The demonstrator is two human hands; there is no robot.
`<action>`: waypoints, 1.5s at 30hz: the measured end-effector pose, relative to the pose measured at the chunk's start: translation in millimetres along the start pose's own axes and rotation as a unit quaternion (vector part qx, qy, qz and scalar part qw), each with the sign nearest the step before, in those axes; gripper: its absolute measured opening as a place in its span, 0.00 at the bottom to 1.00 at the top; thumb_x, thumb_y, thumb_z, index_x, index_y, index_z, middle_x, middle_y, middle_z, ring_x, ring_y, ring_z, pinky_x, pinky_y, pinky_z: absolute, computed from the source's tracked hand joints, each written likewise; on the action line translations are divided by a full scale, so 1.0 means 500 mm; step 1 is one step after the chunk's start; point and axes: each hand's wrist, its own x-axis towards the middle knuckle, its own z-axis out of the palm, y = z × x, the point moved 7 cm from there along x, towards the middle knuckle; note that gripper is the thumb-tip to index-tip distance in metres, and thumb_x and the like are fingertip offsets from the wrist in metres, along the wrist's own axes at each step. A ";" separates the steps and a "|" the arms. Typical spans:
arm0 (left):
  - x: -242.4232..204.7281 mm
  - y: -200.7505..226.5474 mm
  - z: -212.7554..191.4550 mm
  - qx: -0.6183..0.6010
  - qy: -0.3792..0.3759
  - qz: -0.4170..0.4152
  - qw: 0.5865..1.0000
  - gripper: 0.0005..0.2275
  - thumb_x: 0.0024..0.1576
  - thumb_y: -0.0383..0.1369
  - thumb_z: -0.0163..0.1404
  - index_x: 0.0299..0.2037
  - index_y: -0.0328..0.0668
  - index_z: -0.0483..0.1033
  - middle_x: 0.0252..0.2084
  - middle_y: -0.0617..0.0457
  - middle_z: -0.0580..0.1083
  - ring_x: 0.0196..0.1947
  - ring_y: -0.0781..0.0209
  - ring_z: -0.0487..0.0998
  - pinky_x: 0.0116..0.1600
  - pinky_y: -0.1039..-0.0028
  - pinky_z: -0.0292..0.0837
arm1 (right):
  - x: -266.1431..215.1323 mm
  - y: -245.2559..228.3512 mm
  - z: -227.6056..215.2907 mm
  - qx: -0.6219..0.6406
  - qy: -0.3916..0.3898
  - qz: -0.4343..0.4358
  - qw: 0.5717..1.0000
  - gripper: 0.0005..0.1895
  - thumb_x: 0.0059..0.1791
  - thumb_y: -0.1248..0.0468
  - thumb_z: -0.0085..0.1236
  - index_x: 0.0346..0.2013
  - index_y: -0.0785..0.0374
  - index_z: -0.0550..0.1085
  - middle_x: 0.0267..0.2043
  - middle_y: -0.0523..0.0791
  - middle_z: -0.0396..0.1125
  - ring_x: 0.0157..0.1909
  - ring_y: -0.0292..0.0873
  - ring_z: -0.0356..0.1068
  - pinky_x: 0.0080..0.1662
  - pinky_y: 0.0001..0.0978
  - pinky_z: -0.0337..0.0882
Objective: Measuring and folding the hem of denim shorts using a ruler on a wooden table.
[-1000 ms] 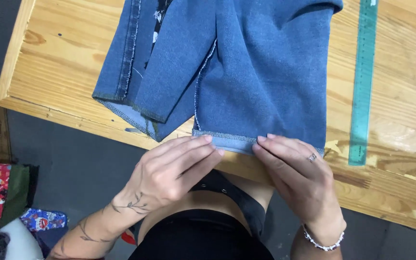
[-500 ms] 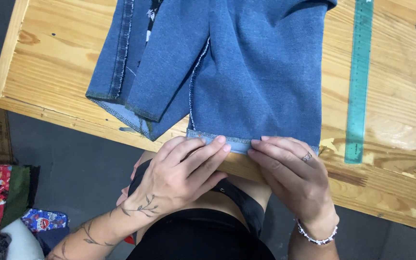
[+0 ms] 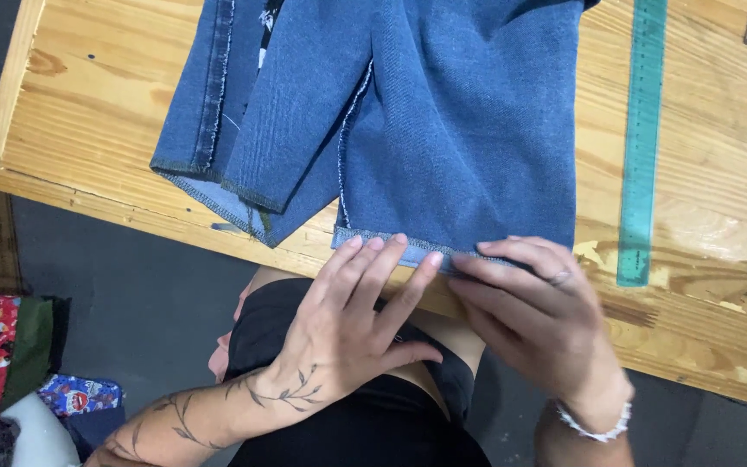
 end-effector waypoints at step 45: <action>-0.019 0.002 0.005 0.035 0.074 -0.001 0.997 0.18 0.68 0.47 0.44 0.66 0.59 0.66 0.60 0.45 0.69 0.59 0.53 0.71 0.66 0.62 0.73 | 0.176 0.194 0.094 0.416 -0.149 0.296 0.847 0.16 0.51 0.68 0.59 0.46 0.60 0.61 0.24 0.42 0.66 0.21 0.33 0.69 0.22 0.18 0.70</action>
